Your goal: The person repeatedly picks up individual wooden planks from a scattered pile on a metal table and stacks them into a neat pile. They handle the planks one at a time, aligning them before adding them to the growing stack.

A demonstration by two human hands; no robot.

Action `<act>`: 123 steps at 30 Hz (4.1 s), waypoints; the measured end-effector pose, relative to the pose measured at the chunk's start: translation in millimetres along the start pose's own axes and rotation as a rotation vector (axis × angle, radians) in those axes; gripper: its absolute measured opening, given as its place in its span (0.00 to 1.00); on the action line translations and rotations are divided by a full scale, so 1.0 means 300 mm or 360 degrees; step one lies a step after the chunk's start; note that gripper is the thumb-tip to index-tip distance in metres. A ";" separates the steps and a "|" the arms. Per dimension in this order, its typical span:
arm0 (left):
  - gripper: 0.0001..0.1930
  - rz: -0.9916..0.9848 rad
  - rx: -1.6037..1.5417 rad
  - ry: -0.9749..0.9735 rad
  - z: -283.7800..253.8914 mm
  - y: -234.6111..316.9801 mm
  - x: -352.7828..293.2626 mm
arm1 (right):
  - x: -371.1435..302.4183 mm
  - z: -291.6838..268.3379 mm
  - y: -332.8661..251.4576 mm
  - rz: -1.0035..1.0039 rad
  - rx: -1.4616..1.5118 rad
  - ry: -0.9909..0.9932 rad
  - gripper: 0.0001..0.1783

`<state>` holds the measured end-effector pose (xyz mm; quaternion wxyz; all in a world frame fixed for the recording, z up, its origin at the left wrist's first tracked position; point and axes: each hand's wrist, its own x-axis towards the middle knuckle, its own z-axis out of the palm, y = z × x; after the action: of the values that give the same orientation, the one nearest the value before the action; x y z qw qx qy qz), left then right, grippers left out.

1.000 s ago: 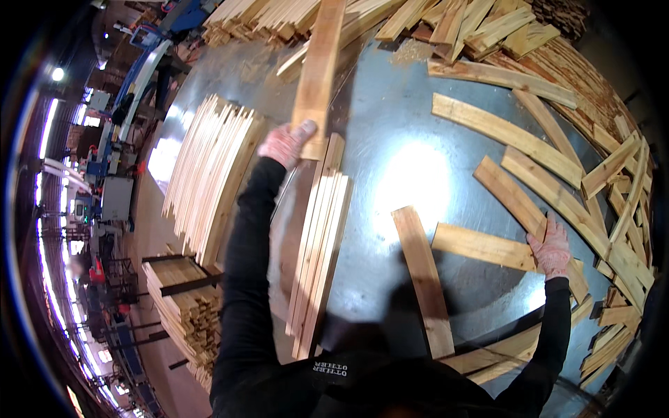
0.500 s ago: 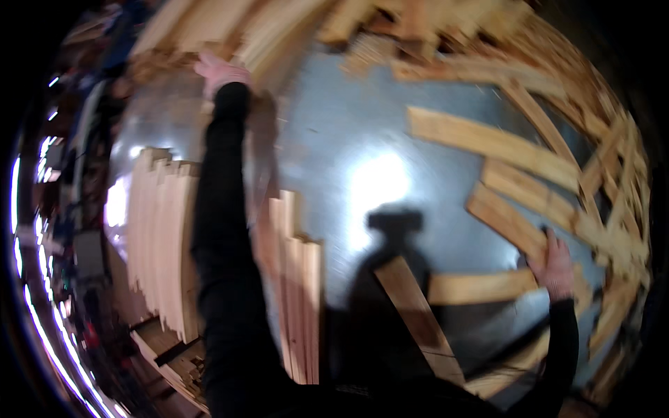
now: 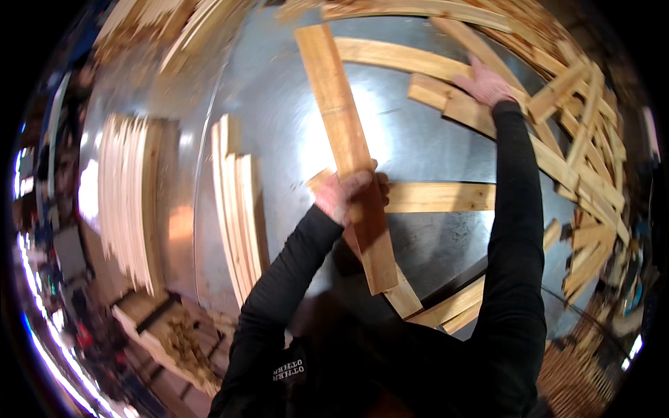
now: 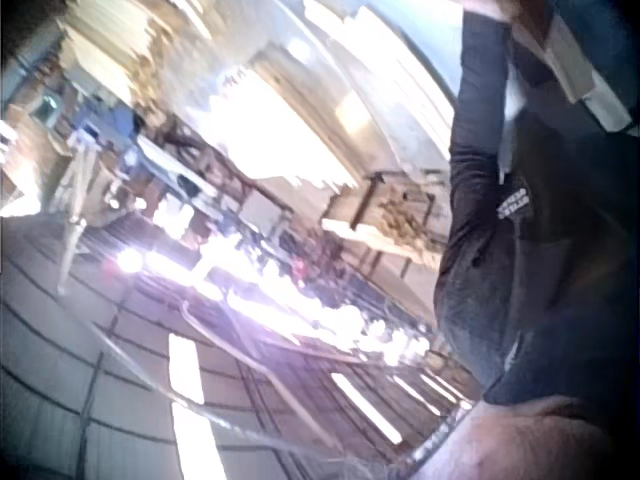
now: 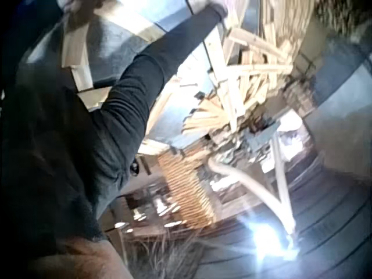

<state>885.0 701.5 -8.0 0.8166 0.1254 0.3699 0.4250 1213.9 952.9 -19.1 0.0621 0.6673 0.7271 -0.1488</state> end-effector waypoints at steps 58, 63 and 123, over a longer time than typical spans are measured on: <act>0.32 -0.0166 -0.0535 -0.0677 0.052 -0.089 0.023 | -0.328 0.104 -0.287 -0.0617 0.0061 0.0924 0.36; 0.27 -0.0145 -0.0282 -0.0309 0.029 -0.104 -0.102 | -0.337 0.137 0.156 0.0268 -0.0285 0.0115 0.45; 0.26 0.1353 0.1657 0.1775 -0.354 -0.224 -0.970 | -0.662 0.242 -0.605 -0.0710 -0.0245 0.0838 0.52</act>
<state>743.8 420.1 27.9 0.1277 0.3836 0.7847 0.4700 1046.8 730.3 -6.4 -0.1116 0.5009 0.8551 0.0737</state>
